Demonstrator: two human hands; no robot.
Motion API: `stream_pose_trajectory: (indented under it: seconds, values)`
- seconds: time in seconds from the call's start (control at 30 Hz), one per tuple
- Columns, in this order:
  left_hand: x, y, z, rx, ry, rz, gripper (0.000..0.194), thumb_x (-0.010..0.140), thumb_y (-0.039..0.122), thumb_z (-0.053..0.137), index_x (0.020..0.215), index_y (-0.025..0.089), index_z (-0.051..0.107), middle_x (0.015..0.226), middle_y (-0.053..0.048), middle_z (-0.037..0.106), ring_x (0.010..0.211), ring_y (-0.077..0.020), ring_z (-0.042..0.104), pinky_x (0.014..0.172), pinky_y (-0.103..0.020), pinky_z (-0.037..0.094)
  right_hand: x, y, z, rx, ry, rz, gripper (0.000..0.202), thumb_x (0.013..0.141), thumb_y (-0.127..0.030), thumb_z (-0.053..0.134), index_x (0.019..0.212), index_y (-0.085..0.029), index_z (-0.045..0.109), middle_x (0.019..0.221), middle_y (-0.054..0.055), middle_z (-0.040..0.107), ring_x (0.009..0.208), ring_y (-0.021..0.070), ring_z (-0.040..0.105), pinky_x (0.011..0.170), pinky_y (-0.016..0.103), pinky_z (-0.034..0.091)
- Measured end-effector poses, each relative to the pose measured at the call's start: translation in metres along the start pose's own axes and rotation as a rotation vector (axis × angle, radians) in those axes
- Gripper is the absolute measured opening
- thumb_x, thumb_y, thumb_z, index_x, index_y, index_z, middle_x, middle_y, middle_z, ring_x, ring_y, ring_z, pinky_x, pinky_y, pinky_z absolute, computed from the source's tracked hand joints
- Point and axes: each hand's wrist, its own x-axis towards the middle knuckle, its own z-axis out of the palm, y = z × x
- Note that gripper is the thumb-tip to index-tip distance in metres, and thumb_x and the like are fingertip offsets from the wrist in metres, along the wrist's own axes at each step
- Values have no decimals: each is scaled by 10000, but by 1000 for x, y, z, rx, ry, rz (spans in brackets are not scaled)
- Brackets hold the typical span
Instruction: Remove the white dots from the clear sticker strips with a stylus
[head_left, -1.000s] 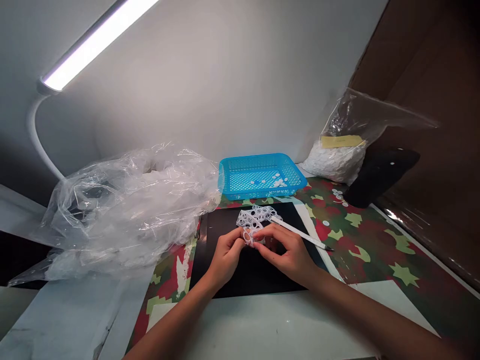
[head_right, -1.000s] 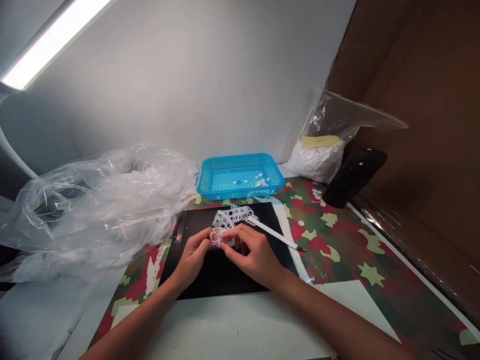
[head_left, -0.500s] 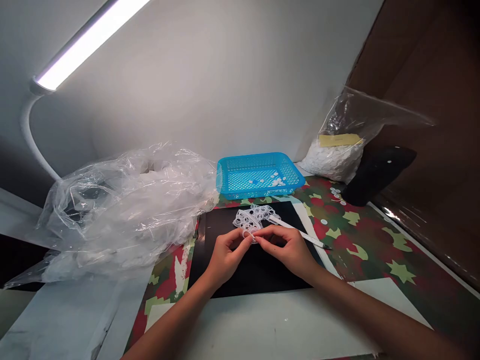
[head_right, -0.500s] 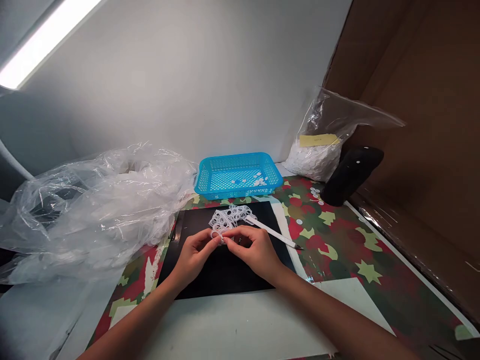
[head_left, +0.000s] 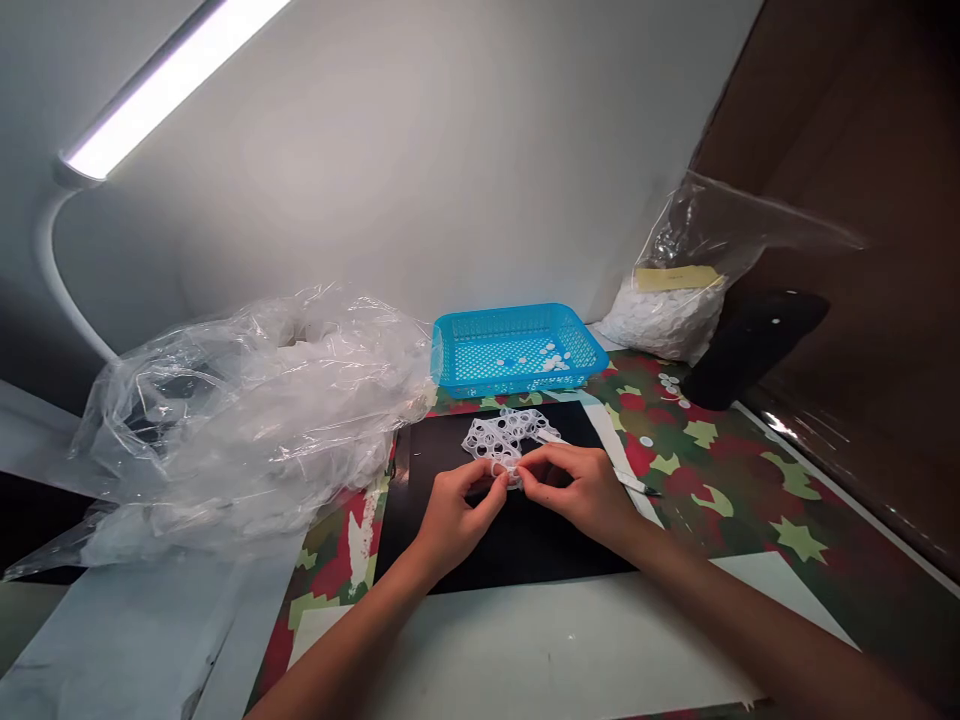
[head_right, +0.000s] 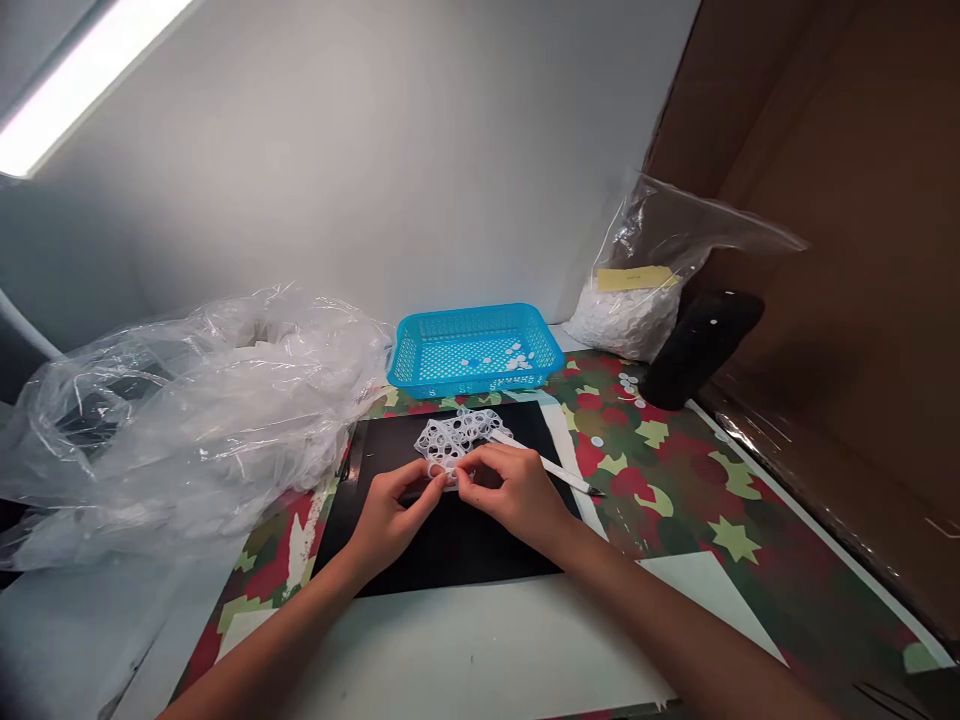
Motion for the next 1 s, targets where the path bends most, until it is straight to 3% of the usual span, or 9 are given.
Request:
stream_pose_trajectory:
  seconds: [0.13,0.4,0.63,0.83,1.0]
  values:
    - [1,3,-1,12,14,-1,192,874,278,531,758,144,604,718,5,618,676,-105,572,653,-169,457,1,-2,-1,43,9,63,68,813,-170,630,801,-201,689,713,-12,683,621,117,597,566,222,457]
    - [0,-4,-1,22,33,18,108,803,259,623,813,152,617,787,-14,668,747,-153,645,735,-229,519,0,-4,3,102,-33,54,94,842,-203,617,828,-196,710,762,2,698,652,117,606,567,217,455]
    - [-1,-7,-3,74,39,33,109,817,254,594,793,155,631,785,-25,672,747,-164,654,729,-245,534,-1,-3,1,62,-74,40,105,843,-243,627,830,-201,722,757,11,703,658,132,611,599,239,471]
    - [-1,-6,-4,97,46,39,112,830,252,579,782,157,613,802,-24,667,741,-152,646,715,-227,526,-1,-3,2,60,-70,28,117,845,-227,615,862,-204,728,759,10,707,651,130,610,605,237,469]
    - [0,-4,-4,100,34,45,118,837,243,564,761,157,591,752,-9,633,700,-131,617,679,-206,510,-2,-5,3,131,-76,105,114,832,-232,621,840,-192,728,739,2,696,624,120,590,560,222,450]
